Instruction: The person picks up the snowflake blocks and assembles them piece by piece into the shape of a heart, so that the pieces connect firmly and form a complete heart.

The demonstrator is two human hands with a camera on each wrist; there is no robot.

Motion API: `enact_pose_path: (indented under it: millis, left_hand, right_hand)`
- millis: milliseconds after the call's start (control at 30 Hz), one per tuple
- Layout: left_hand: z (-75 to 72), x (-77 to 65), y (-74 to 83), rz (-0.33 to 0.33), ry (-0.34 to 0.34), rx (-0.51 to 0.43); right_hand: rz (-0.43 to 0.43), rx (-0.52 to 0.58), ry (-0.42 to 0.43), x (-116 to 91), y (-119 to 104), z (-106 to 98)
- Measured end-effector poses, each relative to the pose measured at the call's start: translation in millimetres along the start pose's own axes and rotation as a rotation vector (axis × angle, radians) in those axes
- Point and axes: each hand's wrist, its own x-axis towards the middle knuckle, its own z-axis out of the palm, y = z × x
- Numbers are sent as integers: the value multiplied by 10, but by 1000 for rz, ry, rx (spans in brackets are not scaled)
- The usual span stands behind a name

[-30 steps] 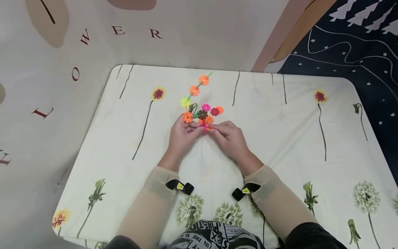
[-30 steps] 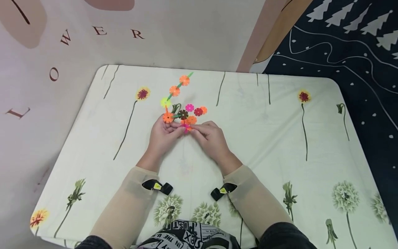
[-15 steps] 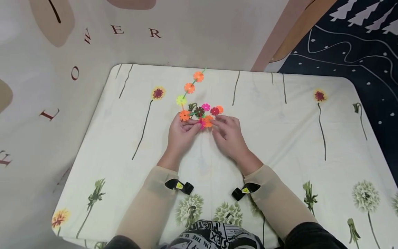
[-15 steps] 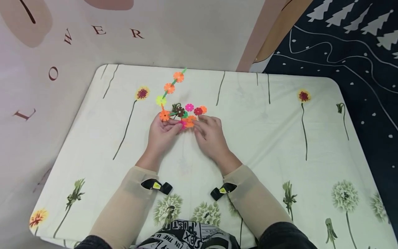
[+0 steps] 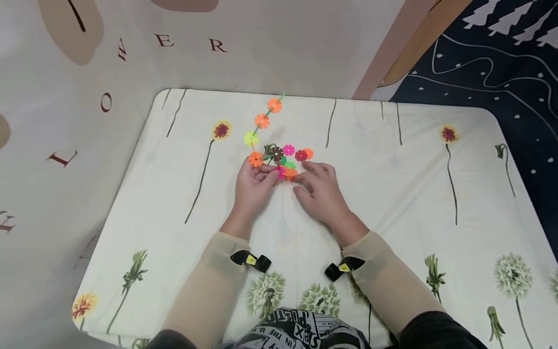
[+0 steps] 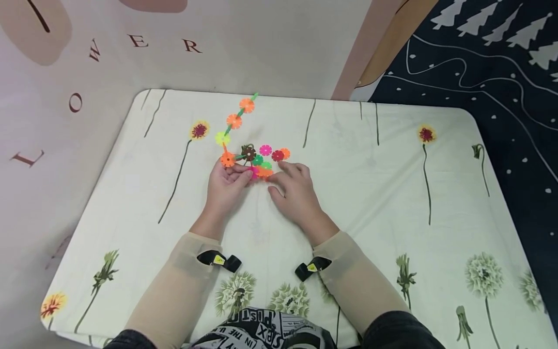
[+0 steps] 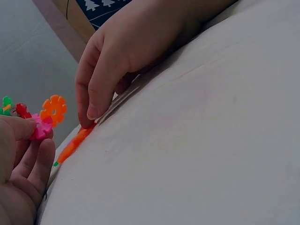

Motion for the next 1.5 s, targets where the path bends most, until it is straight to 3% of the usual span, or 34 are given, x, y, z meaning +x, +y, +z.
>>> enact_pose_path:
  millis: [233, 600, 867, 1033, 1300, 1500]
  left_hand:
    - [4, 2, 4, -27, 5, 10]
    - [20, -3, 17, -32, -6, 11]
    - [14, -7, 9, -12, -14, -21]
    - [10, -6, 5, -4, -12, -17]
    - [7, -1, -11, 19, -6, -11]
    - [1, -1, 7, 18, -4, -12]
  right_hand:
    - [-53, 84, 68, 18, 39, 29]
    - [-188, 93, 115, 18, 69, 42]
    - [-43, -7, 13, 2, 32, 28]
    - [-24, 12, -1, 9, 26, 36]
    - [98, 259, 85, 11, -14, 26]
    - [114, 353, 173, 15, -18, 24]
